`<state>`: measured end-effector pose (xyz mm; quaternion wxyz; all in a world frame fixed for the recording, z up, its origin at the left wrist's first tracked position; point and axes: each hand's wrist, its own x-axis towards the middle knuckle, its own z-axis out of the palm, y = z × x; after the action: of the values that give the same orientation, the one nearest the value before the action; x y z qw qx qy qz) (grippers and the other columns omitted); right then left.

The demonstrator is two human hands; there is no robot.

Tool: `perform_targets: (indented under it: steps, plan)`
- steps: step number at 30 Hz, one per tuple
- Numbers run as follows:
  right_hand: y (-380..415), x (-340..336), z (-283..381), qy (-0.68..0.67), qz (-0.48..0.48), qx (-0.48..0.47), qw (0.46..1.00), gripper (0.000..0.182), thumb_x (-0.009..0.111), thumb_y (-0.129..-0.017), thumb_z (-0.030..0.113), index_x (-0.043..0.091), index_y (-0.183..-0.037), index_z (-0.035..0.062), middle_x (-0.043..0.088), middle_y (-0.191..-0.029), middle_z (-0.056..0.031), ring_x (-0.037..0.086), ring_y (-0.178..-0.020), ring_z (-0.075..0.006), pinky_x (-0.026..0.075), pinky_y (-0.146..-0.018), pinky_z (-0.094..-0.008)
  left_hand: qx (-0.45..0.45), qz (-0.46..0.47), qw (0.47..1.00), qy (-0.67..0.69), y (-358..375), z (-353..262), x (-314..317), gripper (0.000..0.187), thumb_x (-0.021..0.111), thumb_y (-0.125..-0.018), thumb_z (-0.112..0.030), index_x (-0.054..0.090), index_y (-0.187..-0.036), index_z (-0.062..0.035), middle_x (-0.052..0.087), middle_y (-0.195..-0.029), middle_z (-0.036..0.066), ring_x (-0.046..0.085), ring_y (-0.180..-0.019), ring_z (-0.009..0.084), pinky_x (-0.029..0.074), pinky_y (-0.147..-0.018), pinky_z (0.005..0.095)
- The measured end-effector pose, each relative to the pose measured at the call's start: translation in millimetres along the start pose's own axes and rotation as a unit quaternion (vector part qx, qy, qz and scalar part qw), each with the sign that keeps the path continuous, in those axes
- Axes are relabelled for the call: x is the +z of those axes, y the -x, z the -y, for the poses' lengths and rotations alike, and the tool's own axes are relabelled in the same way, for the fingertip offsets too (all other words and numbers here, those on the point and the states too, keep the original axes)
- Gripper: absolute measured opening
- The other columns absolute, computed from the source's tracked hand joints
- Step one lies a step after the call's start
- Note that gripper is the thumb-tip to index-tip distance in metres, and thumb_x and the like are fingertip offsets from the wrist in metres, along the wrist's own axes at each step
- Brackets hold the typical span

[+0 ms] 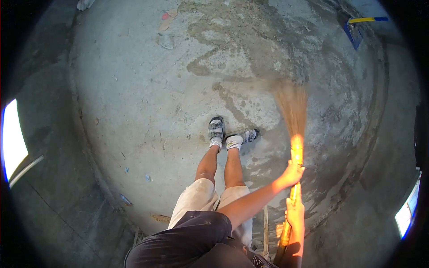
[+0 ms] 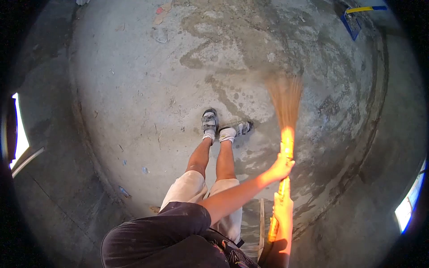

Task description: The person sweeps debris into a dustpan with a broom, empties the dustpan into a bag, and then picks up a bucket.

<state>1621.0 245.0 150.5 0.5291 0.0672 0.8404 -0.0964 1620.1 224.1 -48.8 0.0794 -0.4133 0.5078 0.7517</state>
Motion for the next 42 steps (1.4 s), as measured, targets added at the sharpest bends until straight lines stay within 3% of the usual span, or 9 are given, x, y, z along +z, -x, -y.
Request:
perform_targets:
  steps: [6, 8, 11, 13, 20, 25, 30, 36, 42]
  plan:
    - [38, 4, 12, 0.061, 0.020, -0.180, 0.982, 0.070, 0.054, -0.084, 0.012, 0.018, -0.144, 0.0171, 0.061, -0.079, -0.0150, 0.059, -0.057, -0.0236, 0.049, -0.054, -0.0355, 0.087, -0.244, 0.966, 0.022, 67, -94, -65, 0.076, 0.054, -0.088, -0.019, 0.005, -0.141, 0.0036, 0.020, -0.142, 0.027, 0.025, -0.133, 0.0377, 0.025, -0.107, 0.0379]
    - [47, 24, 64, 0.045, 0.109, -0.221, 0.968, 0.071, 0.055, -0.082, 0.010, 0.020, -0.143, 0.0142, 0.057, -0.113, -0.0243, 0.060, -0.096, -0.0393, 0.047, -0.079, -0.0433, 0.083, -0.308, 0.948, 0.000, 71, -74, -119, 0.072, 0.054, -0.088, -0.019, 0.009, -0.142, 0.0005, 0.030, -0.137, 0.024, 0.042, -0.121, 0.0308, 0.041, -0.092, 0.0401]
    - [-8, 102, 52, -0.062, 0.241, -0.403, 0.881, 0.077, 0.058, -0.087, 0.018, 0.009, -0.146, 0.0191, 0.060, -0.111, -0.0177, 0.062, -0.073, -0.0248, 0.050, -0.064, -0.0332, 0.003, -0.384, 0.920, 0.080, 82, -94, -233, 0.069, 0.051, -0.088, -0.011, 0.008, -0.143, -0.0099, 0.046, -0.108, 0.009, 0.049, -0.061, 0.0155, 0.048, -0.059, 0.0297]
    - [-15, 120, 85, -0.133, 0.488, -0.108, 0.856, 0.077, 0.058, -0.087, 0.023, 0.009, -0.146, 0.0206, 0.057, -0.111, -0.0129, 0.063, -0.076, -0.0212, 0.051, -0.064, -0.0336, 0.052, -0.443, 0.893, 0.058, 59, -23, -311, 0.073, 0.050, -0.089, -0.009, 0.002, -0.144, -0.0168, 0.046, -0.097, 0.007, 0.047, -0.053, 0.0116, 0.043, -0.045, 0.0270]
    - [-50, 188, 96, -0.142, 0.357, -0.076, 0.920, 0.072, 0.052, -0.091, 0.020, 0.006, -0.146, 0.0246, 0.056, -0.076, -0.0056, 0.050, -0.055, -0.0124, 0.047, -0.051, -0.0289, -0.069, -0.275, 0.956, -0.081, -68, 138, -365, 0.080, 0.055, -0.087, -0.017, -0.001, -0.143, -0.0076, 0.056, -0.097, 0.015, 0.059, -0.068, 0.0213, 0.049, -0.055, 0.0313]
    - [-24, 70, 42, -0.135, 0.157, -0.039, 0.978, 0.068, 0.052, -0.090, 0.018, 0.013, -0.146, 0.0271, 0.051, -0.069, -0.0024, 0.050, -0.052, -0.0128, 0.047, -0.048, -0.0291, 0.132, -0.203, 0.958, -0.155, -102, 113, -161, 0.078, 0.058, -0.083, -0.015, 0.008, -0.139, 0.0037, 0.055, -0.089, 0.013, 0.056, -0.078, 0.0226, 0.048, -0.070, 0.0359]
    - [24, 1, -14, -0.192, 0.061, 0.005, 0.979, 0.069, 0.051, -0.089, 0.014, 0.013, -0.146, 0.0230, 0.049, -0.066, -0.0023, 0.049, -0.049, -0.0112, 0.047, -0.046, -0.0281, -0.022, 0.014, 0.999, 0.026, -47, -24, -49, 0.091, 0.059, -0.085, -0.021, -0.009, -0.137, 0.0112, 0.019, -0.140, 0.031, 0.026, -0.132, 0.0346, 0.026, -0.107, 0.0354]
    - [58, -27, -18, -0.103, 0.097, -0.095, 0.985, 0.071, 0.053, -0.087, 0.013, 0.013, -0.146, 0.0173, 0.050, -0.062, -0.0031, 0.047, -0.046, -0.0092, 0.047, -0.046, -0.0272, 0.042, -0.169, 0.984, 0.038, 7, -79, -60, 0.077, 0.052, -0.088, -0.018, 0.003, -0.140, 0.0085, 0.017, -0.143, 0.031, 0.022, -0.134, 0.0349, 0.022, -0.108, 0.0366]
    - [-12, 59, 88, 0.022, 0.217, -0.303, 0.928, 0.065, 0.050, -0.089, 0.022, 0.016, -0.144, 0.0172, 0.059, -0.109, -0.0247, 0.058, -0.099, -0.0423, 0.047, -0.082, -0.0426, 0.004, -0.370, 0.929, 0.001, -16, -78, -273, 0.058, 0.053, -0.089, -0.018, 0.023, -0.134, 0.0017, 0.047, -0.113, 0.019, 0.047, -0.106, 0.0286, 0.037, -0.095, 0.0390]
